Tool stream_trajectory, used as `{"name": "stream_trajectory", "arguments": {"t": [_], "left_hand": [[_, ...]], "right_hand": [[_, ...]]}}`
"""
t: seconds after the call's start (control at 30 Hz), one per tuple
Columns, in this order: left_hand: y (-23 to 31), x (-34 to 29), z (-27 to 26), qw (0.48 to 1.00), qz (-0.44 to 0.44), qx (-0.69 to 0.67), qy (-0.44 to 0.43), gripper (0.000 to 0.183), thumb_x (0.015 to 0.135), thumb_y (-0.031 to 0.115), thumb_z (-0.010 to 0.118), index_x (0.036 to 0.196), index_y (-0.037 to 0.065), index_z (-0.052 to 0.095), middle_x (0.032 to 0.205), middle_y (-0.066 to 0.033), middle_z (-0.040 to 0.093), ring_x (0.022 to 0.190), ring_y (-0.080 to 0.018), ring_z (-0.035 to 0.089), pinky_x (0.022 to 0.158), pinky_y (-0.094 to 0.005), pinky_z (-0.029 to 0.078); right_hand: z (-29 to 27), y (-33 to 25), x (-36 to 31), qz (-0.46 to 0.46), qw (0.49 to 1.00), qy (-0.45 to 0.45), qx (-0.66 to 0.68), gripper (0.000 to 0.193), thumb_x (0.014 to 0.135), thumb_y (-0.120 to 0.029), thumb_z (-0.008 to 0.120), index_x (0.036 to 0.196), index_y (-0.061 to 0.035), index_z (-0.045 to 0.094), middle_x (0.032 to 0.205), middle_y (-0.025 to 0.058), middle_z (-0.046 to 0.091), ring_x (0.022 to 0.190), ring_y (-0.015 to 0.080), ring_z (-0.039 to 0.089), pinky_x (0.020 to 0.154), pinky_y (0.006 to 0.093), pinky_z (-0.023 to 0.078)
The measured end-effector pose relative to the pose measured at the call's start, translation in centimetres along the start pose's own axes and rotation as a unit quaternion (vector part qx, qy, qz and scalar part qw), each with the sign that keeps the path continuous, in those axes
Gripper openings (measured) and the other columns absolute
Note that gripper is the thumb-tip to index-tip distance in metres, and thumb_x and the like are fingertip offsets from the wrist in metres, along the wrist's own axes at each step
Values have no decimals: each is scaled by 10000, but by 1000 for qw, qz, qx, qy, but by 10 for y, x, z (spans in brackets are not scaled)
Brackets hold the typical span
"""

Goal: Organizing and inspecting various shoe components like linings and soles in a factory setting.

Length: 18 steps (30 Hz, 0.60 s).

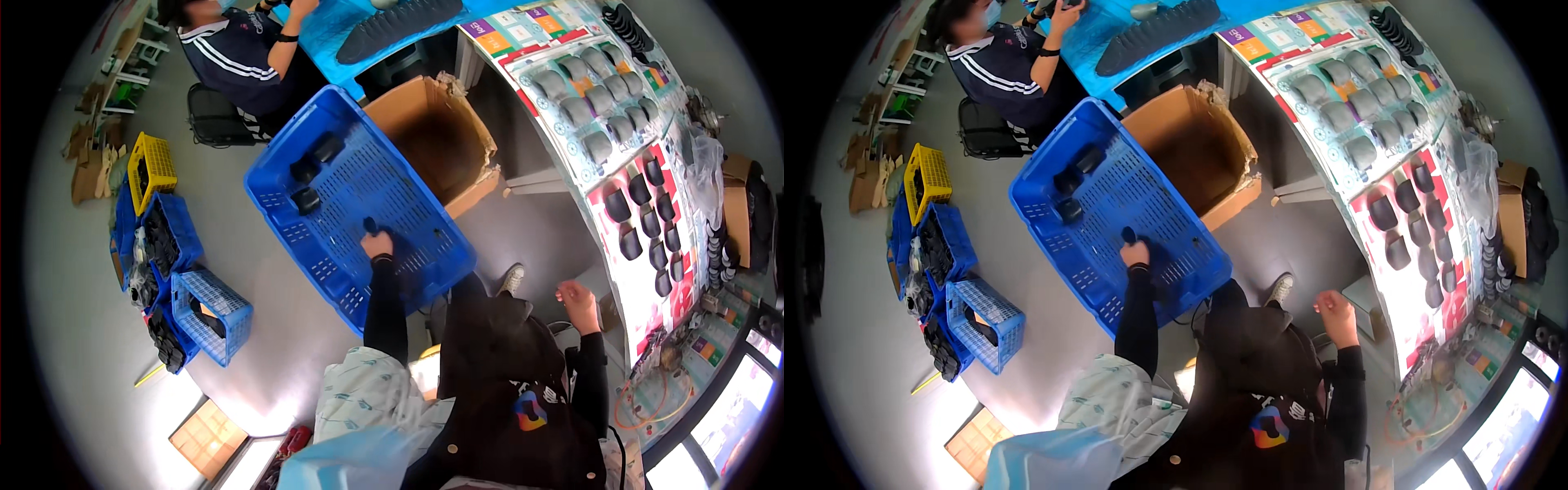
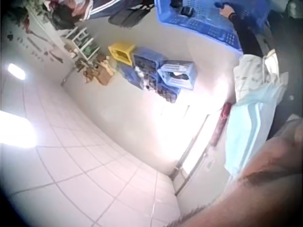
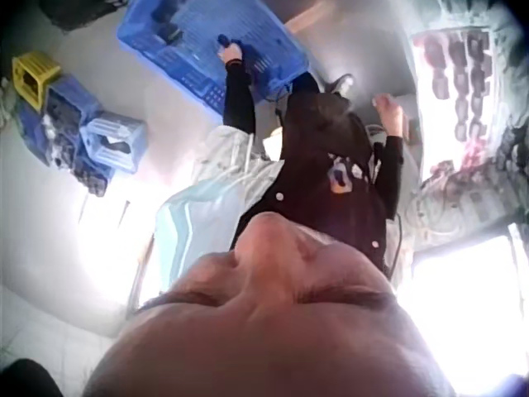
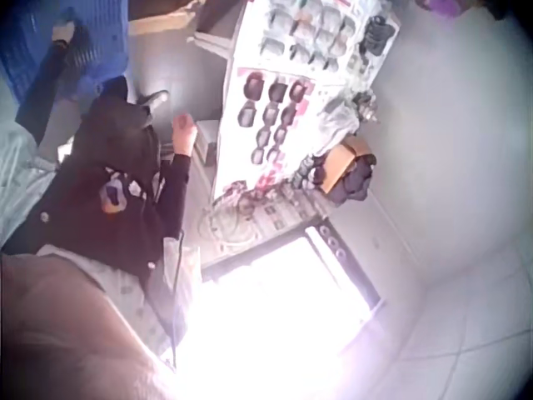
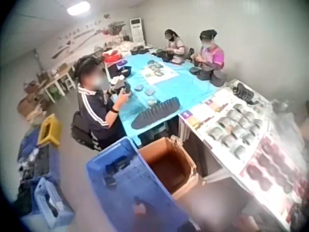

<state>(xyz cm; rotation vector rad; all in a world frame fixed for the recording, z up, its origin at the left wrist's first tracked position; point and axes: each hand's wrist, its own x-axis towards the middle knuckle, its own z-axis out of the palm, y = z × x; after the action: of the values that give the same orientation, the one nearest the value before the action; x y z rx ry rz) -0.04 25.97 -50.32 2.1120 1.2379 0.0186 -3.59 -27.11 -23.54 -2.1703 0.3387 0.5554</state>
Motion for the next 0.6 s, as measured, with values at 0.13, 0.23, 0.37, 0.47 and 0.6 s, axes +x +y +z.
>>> {"name": "stream_trajectory", "arguments": {"t": [0.13,0.23,0.37,0.47,0.6], "left_hand": [[52,-59,-44,755,-197,-559,-280,400,916,203,502,1273,85,638,1015,-143,708,823,-316,664,834,-466,548],[194,-177,-54,653,-197,-523,-511,424,937,163,449,1327,32,552,1182,-149,663,939,-319,653,850,-592,524],[258,-308,-46,656,-219,-341,-637,305,968,197,488,1119,-22,636,996,-115,694,897,-260,683,855,-402,550],[268,-355,-5,657,-190,-337,-647,308,985,232,472,1128,2,619,1087,-143,684,1007,-316,663,887,-459,539],[309,-406,5,695,-144,-248,-659,403,935,265,603,1275,54,553,1296,-100,617,1233,-336,575,965,-554,496]], "right_hand": [[-14,-50,-14,-73,993,-26,-94,176,891,-142,672,1021,-23,673,891,153,726,842,270,732,750,338,558],[-49,-71,-31,-41,995,-85,-36,508,843,-274,755,1265,-32,609,1118,178,688,1034,313,677,912,403,526],[-66,-87,-30,-412,910,-22,-34,732,734,-234,788,1385,-53,507,1398,145,516,1309,340,461,1110,449,378],[-89,-39,-33,-388,919,7,-70,580,707,-245,800,1231,-59,631,1246,118,612,1203,311,533,1051,439,425],[-146,57,-39,-235,950,197,-57,313,732,-253,792,961,-47,733,920,103,693,938,347,635,828,445,515]]}}
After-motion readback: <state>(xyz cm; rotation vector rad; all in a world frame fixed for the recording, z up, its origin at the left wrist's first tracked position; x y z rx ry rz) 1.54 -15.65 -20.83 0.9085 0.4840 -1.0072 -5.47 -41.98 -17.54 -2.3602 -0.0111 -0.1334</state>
